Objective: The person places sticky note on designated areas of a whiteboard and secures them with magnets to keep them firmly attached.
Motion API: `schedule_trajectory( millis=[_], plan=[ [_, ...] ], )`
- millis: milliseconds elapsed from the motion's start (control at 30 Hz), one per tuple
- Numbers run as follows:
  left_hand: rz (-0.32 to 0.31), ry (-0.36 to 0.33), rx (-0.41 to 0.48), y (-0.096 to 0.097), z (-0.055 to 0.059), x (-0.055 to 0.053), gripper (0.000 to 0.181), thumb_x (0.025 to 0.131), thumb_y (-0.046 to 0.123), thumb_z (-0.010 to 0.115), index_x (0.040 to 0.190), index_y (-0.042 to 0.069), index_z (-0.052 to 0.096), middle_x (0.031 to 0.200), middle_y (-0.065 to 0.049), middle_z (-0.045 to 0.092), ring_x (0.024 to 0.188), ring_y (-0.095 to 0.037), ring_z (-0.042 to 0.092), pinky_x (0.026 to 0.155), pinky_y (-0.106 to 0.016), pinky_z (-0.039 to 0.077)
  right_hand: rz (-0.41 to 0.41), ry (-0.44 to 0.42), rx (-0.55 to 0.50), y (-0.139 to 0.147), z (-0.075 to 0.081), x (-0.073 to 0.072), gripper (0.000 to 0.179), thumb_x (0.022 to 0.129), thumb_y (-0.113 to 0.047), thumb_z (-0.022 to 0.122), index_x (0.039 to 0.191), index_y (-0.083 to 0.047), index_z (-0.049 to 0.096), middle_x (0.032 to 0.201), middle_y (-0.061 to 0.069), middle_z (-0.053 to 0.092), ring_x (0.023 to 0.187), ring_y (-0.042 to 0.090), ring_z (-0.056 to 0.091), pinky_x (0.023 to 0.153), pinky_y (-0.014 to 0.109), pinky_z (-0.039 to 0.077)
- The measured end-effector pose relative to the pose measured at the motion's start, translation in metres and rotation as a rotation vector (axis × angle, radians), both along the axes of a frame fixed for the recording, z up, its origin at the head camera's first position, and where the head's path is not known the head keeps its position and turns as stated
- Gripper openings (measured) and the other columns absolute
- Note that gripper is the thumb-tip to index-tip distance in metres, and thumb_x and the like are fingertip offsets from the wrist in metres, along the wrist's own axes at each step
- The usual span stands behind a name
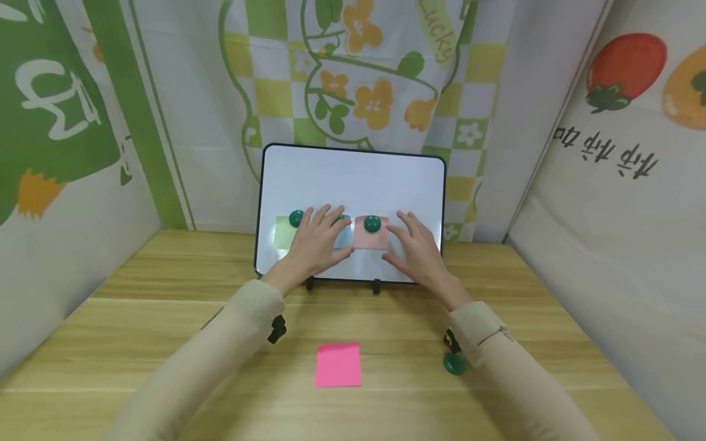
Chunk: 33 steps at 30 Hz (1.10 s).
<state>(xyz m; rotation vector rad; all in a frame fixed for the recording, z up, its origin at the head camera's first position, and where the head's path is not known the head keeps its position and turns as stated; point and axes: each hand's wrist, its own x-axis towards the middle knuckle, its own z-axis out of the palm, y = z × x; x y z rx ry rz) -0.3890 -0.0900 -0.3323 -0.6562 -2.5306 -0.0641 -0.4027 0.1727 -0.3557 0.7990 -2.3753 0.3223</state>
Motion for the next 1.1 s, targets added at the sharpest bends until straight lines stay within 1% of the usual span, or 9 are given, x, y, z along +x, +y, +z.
schedule_trajectory(
  millis=[100, 200, 267, 467, 533, 633, 833, 967, 1100],
  plan=[
    [-0.016, -0.005, 0.04, -0.005, -0.006, 0.004, 0.061, 0.091, 0.053, 0.062, 0.14, 0.017, 0.055, 0.157, -0.009, 0.041, 0.146, -0.036, 0.034, 0.12, -0.061, 0.023, -0.005, -0.029, 0.01, 0.004, -0.002, 0.004, 0.067, 0.084, -0.041, 0.079, 0.138, -0.008, 0.056, 0.158, 0.017, 0.035, 0.149, 0.041, 0.026, 0.119, 0.058, 0.026],
    [-0.049, 0.005, 0.104, -0.011, -0.011, 0.009, 0.056, 0.092, 0.051, 0.063, 0.136, 0.017, 0.059, 0.154, -0.009, 0.046, 0.144, -0.036, 0.038, 0.119, -0.062, 0.024, -0.004, -0.053, 0.01, 0.007, -0.003, 0.008, 0.072, 0.083, -0.044, 0.079, 0.141, -0.008, 0.054, 0.16, 0.017, 0.033, 0.149, 0.041, 0.025, 0.12, 0.059, 0.025],
    [-0.072, 0.014, 0.131, -0.014, -0.014, 0.014, 0.054, 0.092, 0.05, 0.063, 0.134, 0.017, 0.061, 0.152, -0.008, 0.048, 0.143, -0.037, 0.039, 0.118, -0.062, 0.025, -0.003, -0.074, 0.011, 0.01, -0.002, 0.012, 0.074, 0.082, -0.045, 0.078, 0.141, -0.008, 0.053, 0.16, 0.016, 0.032, 0.15, 0.041, 0.024, 0.12, 0.06, 0.024],
    [-0.126, 0.031, 0.136, -0.016, -0.015, 0.024, 0.051, 0.091, 0.048, 0.065, 0.13, 0.015, 0.064, 0.148, -0.009, 0.053, 0.14, -0.036, 0.044, 0.117, -0.061, 0.028, -0.017, -0.164, 0.049, 0.016, -0.002, 0.022, 0.074, 0.082, -0.047, 0.078, 0.142, -0.011, 0.054, 0.16, 0.015, 0.031, 0.151, 0.041, 0.019, 0.119, 0.063, 0.022],
    [-0.139, 0.032, 0.139, -0.016, -0.015, 0.026, 0.049, 0.091, 0.048, 0.066, 0.128, 0.015, 0.065, 0.146, -0.009, 0.055, 0.138, -0.036, 0.046, 0.116, -0.061, 0.03, -0.021, -0.177, 0.071, 0.018, -0.003, 0.025, 0.073, 0.083, -0.048, 0.077, 0.141, -0.011, 0.054, 0.16, 0.015, 0.032, 0.151, 0.041, 0.019, 0.119, 0.063, 0.022],
    [-0.148, 0.005, 0.142, -0.016, -0.016, 0.029, 0.047, 0.091, 0.046, 0.066, 0.126, 0.016, 0.066, 0.146, -0.009, 0.055, 0.138, -0.036, 0.046, 0.116, -0.06, 0.03, -0.018, -0.178, 0.094, 0.021, -0.005, 0.029, 0.072, 0.083, -0.049, 0.077, 0.14, -0.011, 0.055, 0.16, 0.015, 0.032, 0.15, 0.042, 0.019, 0.119, 0.063, 0.022],
    [-0.149, -0.075, 0.134, -0.019, -0.021, 0.034, 0.046, 0.091, 0.045, 0.067, 0.127, 0.016, 0.066, 0.146, -0.009, 0.054, 0.139, -0.035, 0.045, 0.117, -0.059, 0.03, 0.002, -0.176, 0.111, 0.028, -0.009, 0.039, 0.073, 0.082, -0.048, 0.077, 0.14, -0.011, 0.055, 0.159, 0.015, 0.032, 0.15, 0.045, 0.018, 0.117, 0.066, 0.024],
    [-0.153, -0.12, 0.11, -0.021, -0.025, 0.038, 0.048, 0.092, 0.048, 0.065, 0.128, 0.017, 0.065, 0.148, -0.008, 0.053, 0.141, -0.034, 0.043, 0.118, -0.058, 0.029, 0.029, -0.161, 0.121, 0.033, -0.011, 0.044, 0.072, 0.081, -0.045, 0.079, 0.139, -0.01, 0.055, 0.158, 0.019, 0.034, 0.148, 0.048, 0.02, 0.115, 0.068, 0.024],
    [-0.168, -0.147, 0.092, -0.022, -0.027, 0.044, 0.049, 0.092, 0.051, 0.063, 0.128, 0.017, 0.065, 0.149, -0.007, 0.052, 0.142, -0.034, 0.042, 0.118, -0.058, 0.029, 0.045, -0.157, 0.129, 0.038, -0.012, 0.05, 0.073, 0.079, -0.043, 0.081, 0.138, -0.009, 0.056, 0.156, 0.021, 0.035, 0.147, 0.05, 0.021, 0.115, 0.068, 0.024]
  ],
)
